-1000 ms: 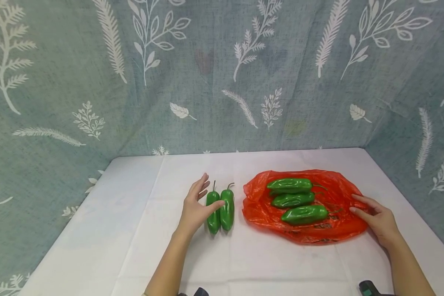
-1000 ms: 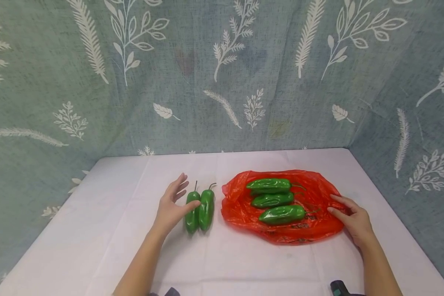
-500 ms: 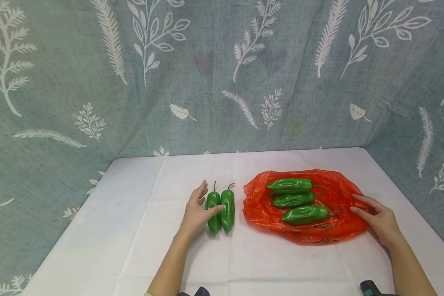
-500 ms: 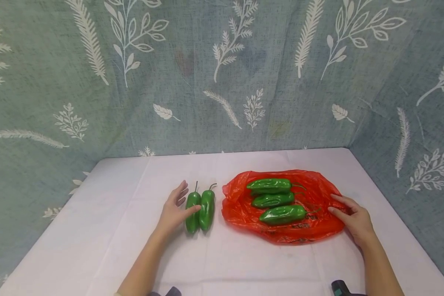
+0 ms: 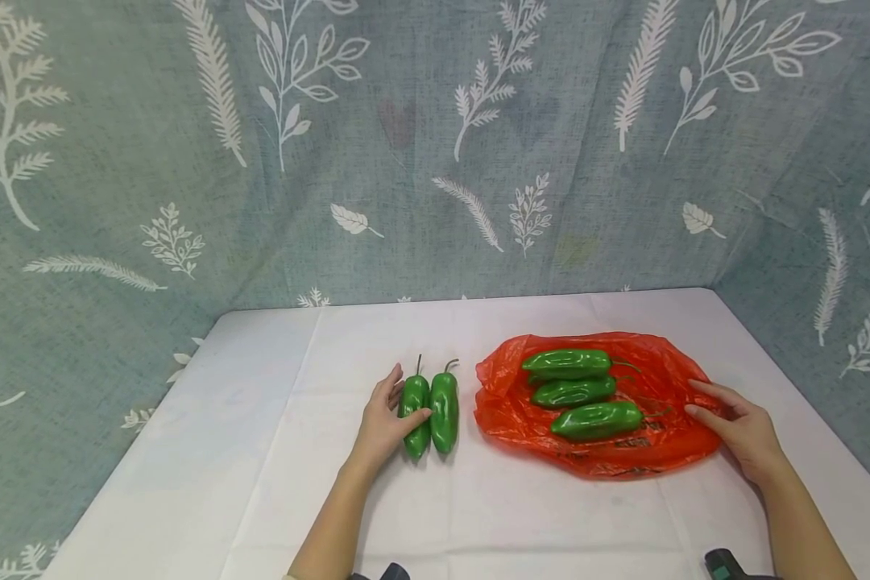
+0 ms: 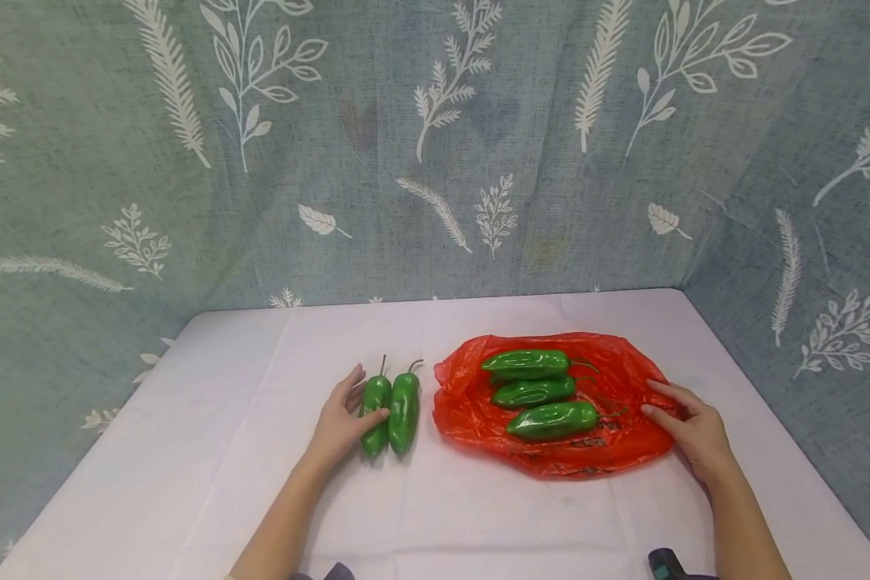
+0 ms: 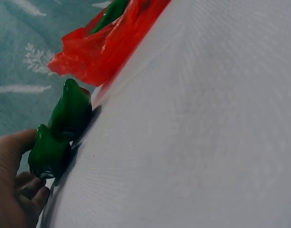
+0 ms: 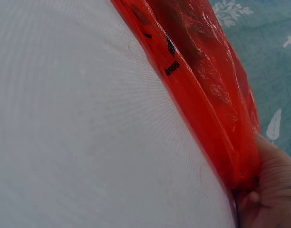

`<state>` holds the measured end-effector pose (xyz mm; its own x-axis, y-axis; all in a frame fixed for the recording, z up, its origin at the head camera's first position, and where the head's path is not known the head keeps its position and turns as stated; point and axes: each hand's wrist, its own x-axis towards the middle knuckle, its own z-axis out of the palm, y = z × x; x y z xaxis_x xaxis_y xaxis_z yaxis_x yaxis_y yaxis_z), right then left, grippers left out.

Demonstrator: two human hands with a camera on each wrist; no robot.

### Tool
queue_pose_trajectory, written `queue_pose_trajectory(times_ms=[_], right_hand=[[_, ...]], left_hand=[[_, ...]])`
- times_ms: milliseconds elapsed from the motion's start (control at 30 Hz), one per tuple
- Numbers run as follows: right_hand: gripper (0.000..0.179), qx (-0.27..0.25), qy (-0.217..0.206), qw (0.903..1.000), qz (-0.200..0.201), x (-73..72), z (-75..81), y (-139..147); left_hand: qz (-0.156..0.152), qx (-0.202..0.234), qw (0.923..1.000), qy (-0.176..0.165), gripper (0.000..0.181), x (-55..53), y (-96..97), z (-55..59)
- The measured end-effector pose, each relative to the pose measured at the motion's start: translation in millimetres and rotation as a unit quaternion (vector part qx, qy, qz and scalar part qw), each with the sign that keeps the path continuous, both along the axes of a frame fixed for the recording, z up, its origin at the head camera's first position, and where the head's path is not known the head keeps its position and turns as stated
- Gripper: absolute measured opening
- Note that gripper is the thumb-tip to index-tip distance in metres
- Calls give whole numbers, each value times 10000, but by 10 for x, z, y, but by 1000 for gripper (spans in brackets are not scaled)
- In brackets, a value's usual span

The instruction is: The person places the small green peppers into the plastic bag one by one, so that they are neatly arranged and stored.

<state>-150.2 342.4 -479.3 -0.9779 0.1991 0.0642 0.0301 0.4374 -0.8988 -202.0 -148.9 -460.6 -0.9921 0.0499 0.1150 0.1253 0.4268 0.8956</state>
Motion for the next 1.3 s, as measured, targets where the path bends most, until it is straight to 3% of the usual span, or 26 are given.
queue_pose_trajectory(times_ms=[200, 433, 767, 1000, 1300], right_hand=[[55, 77, -4, 10000, -22, -18, 4, -2], [54, 94, -60, 9999, -87, -12, -10, -2], [54, 171, 24, 9998, -46, -16, -14, 12], [54, 141, -21, 9999, 2, -2, -7, 10], [53, 110, -5, 9999, 5, -29, -6, 28]], left_hand=[[80, -106, 9999, 3, 82, -14, -11, -27], [297, -797, 9964, -49, 80, 0, -8, -51], [555, -514, 9969, 221, 71, -15, -39, -98], [565, -336, 9978, 61, 70, -39, -14, 8], [220, -238, 9995, -19, 69, -174, 62, 174]])
